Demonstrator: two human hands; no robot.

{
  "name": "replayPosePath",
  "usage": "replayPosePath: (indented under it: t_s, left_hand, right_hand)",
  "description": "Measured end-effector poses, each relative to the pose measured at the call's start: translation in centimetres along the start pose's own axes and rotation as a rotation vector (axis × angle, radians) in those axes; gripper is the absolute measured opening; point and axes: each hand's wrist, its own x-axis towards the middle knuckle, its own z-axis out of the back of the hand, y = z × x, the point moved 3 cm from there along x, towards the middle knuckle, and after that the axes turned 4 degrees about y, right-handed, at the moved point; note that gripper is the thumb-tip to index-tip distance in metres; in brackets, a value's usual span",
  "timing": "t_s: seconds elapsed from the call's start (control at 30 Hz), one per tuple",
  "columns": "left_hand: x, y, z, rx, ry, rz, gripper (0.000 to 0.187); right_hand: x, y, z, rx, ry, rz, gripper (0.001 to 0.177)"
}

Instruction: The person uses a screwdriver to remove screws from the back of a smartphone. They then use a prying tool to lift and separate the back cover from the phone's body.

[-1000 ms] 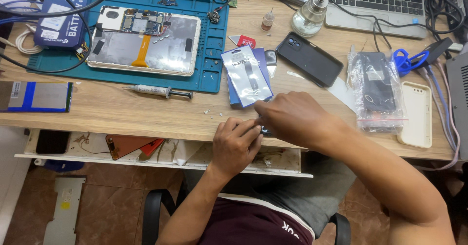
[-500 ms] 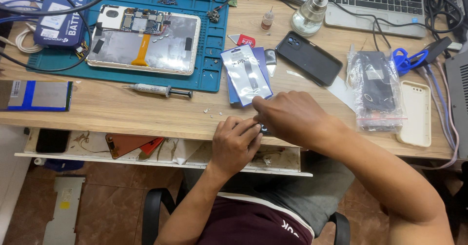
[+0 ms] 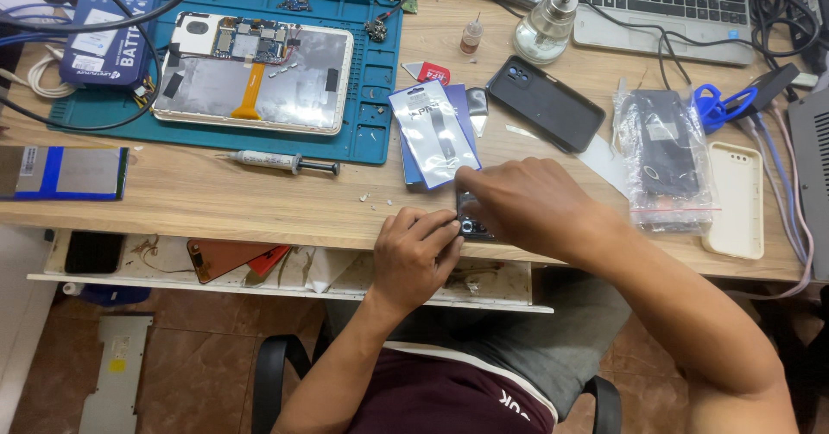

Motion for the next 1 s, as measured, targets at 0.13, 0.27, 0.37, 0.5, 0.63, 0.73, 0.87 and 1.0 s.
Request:
replayPosePath:
  t_s: [0.13,0.27,0.37,0.5,0.63,0.73,0.87,1.0]
  left_hand:
    - [0.0,0.0,0.0,-0.006,-0.006,0.008,0.009]
    - [0.2,-0.1,0.2,-0.027,0.011,0.027,0.010]
    - [0.2,-0.1,0.4,-0.064,0.028,0.065,0.011]
    - [0.3,0.0,0.2,-0.132,0.050,0.120,0.019]
    - [0.2,0.1,-0.2,-0.114,0.053,0.131,0.024]
    - [0.2,0.2,-0.3,-0.113,0.047,0.149,0.028]
    - [0.4,0.2,-0.4,-0.148,-0.002,0.146,0.018]
    - [0.4,0.3,-0.2,-0.194,-0.033,0.133,0.006]
  right_hand:
    - [-1.0,0.8,1.4,0.033,0.017,0.019,0.036]
    - [-1.2,0.5,1.2,-0.024,-0.017,0.022,0.036]
    - [-1.2,0.0,0.6,0.002,-0.007,0.014,0.036]
    - [-1.4,-0.7,-0.1,-0.011,-0.042,0.037,0.026]
    - [-2.0,-1.1,0.0,-0.020,-0.069,0.038,0.025]
    - [-2.5,-1.2,0.2,-0.012,-0.092,0.039,0.024]
    - [-2.9,-1.5,-0.3,0.098,-0.131,0.092,0.016]
    - [-3.4,-2.0,-0.1,0.159,-0.164,0.080,0.009]
